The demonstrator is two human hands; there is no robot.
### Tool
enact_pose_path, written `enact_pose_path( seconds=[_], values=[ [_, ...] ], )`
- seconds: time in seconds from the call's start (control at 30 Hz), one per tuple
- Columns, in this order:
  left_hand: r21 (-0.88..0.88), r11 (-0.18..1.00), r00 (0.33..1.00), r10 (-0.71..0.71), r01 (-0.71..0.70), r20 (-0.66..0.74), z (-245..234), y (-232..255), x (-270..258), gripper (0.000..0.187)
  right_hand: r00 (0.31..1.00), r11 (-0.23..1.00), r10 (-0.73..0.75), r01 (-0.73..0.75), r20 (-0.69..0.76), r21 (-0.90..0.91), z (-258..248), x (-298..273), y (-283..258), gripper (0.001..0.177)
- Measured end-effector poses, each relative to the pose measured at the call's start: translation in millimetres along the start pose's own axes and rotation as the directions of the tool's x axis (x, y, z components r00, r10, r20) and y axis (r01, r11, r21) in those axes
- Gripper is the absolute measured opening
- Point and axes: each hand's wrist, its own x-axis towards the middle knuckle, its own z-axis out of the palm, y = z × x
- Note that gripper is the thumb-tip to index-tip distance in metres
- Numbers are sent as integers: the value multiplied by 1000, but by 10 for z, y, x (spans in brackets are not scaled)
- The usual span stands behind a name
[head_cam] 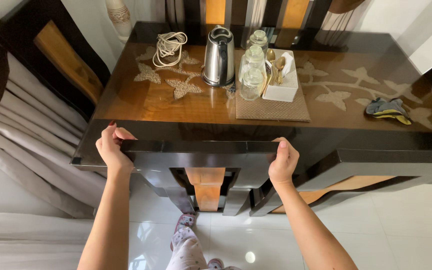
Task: The person pushes a chair from one side of a dining table to another, then tucks it under the table by hand.
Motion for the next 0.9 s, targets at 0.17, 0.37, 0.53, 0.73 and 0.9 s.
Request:
enact_pose_path(
  seconds=[0.17,0.37,0.53,0.73,0.9],
  values=[
    [63,985,985,166,-162,-48,69,-13,51,52,1000,1000,-22,22,0,11,79,2,17,51],
    [254,917,945,325,-306,-34,106,47,72,54,1000,999,-27,27,-5,-24,138,-1,30,55],
    [260,927,957,288,-272,-25,97,60,62,55,997,995,-70,71,10,-66,138,3,3,56],
    [190,958,972,228,-215,-48,72,24,76,54,997,989,-76,74,-6,-127,144,-13,14,57],
    [184,954,966,250,-235,-65,26,-81,108,53,999,984,-34,27,-31,-176,131,-32,-8,56]
  ],
)
